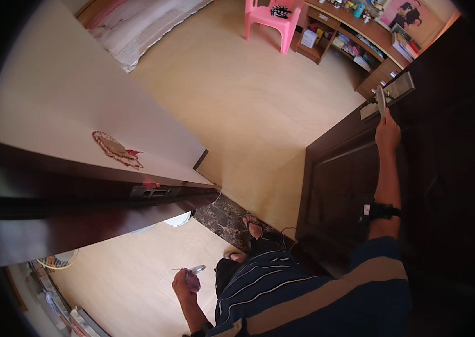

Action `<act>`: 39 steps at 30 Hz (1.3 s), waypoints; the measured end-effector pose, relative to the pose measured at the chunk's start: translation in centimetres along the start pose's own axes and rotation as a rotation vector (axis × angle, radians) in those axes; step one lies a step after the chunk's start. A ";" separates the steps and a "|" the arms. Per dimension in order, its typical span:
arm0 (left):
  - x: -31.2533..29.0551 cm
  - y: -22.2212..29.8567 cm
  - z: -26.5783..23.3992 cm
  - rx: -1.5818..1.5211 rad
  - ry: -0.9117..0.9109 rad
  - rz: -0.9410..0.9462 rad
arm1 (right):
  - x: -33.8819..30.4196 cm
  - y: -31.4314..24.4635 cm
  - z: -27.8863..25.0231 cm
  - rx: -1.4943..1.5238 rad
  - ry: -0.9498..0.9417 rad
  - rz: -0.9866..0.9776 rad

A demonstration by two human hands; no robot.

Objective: The person sweeps the floor in a bedroom using a broom and dustpan.

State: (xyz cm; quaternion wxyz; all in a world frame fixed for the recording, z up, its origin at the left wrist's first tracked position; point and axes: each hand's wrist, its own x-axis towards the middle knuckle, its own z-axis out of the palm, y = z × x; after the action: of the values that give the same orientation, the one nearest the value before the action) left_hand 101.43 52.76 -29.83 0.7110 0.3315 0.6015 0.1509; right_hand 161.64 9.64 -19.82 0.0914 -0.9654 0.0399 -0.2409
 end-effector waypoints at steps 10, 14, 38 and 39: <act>7.3 3.4 10.6 0.381 -0.377 -0.093 | 2.9 1.2 0.7 -0.320 -0.159 0.023; 11.7 3.5 15.7 0.506 -0.533 -0.104 | 3.4 2.7 1.1 -0.414 -0.191 0.092; 26.8 6.2 65.0 0.378 -0.818 -0.006 | -1.0 -1.3 -0.6 -0.131 0.212 0.229; 27.0 6.1 66.8 0.359 -0.824 -0.002 | 1.2 -2.1 0.8 0.084 0.228 0.240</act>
State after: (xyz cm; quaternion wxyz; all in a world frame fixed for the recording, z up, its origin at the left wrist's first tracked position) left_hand 172.61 54.49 -42.48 0.8224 0.4818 0.2852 -0.1011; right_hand 163.17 11.64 -19.54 0.1548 -0.9154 0.1548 -0.3377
